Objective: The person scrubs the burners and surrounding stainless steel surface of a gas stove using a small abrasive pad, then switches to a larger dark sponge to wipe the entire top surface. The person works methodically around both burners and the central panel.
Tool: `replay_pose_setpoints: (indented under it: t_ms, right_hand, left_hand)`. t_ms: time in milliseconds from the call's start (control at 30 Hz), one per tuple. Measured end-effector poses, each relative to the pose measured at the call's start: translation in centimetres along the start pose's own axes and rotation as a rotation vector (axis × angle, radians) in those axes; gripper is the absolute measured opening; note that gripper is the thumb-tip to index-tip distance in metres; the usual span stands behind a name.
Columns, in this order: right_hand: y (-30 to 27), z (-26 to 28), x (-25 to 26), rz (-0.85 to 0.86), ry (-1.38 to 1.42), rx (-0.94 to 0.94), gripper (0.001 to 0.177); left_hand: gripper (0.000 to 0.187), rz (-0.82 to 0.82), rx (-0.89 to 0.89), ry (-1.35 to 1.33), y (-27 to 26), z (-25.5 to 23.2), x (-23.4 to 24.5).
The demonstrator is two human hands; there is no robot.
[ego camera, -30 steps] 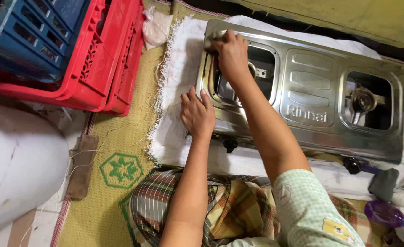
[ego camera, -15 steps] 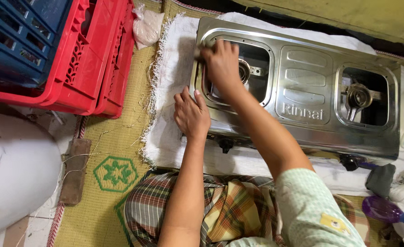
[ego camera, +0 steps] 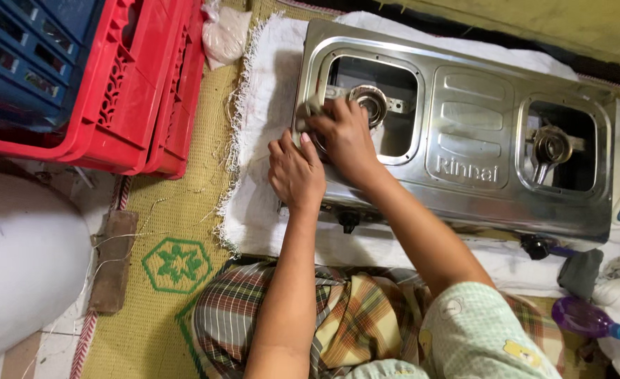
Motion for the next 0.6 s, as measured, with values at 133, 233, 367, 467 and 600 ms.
replay_pose_setpoints:
  t_ms: [133, 233, 367, 467, 600]
  right_hand:
    - [-0.8, -1.5, -0.5, 0.06, 0.094, -0.15, 0.023]
    - [0.9, -5.3, -1.8, -0.001, 0.115, -0.389, 0.019]
    - [4.6, -6.8, -2.9, -0.116, -0.237, -0.116, 0.033]
    - [5.9, -5.9, -3.5, -0.031, -0.312, 0.017, 0.026]
    - [4.0, -2.6, -2.4, 0.108, -0.349, 0.087, 0.023]
  left_hand:
    - [0.049, 0.007, -0.005, -0.005, -0.3, 0.0, 0.3]
    - [0.051, 0.024, 0.02, -0.03, 0.1, 0.1, 0.0]
    - [0.052, -0.029, 0.005, -0.074, -0.1, 0.5, 0.1]
    - [0.05, -0.075, -0.008, -0.103, 0.0, 0.5, 0.0]
    - [0.05, -0.038, 0.038, -0.109, -0.2, 1.1, -0.6]
Point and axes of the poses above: each hand's wrist, its own y-axis towards the middle knuckle, its own x-axis out of the back of the hand, z = x × y, the point moved 5 cm from there along y, towards the middle knuckle, and after that the axes turned 10 degrees about -z, right-handed, at the moved point
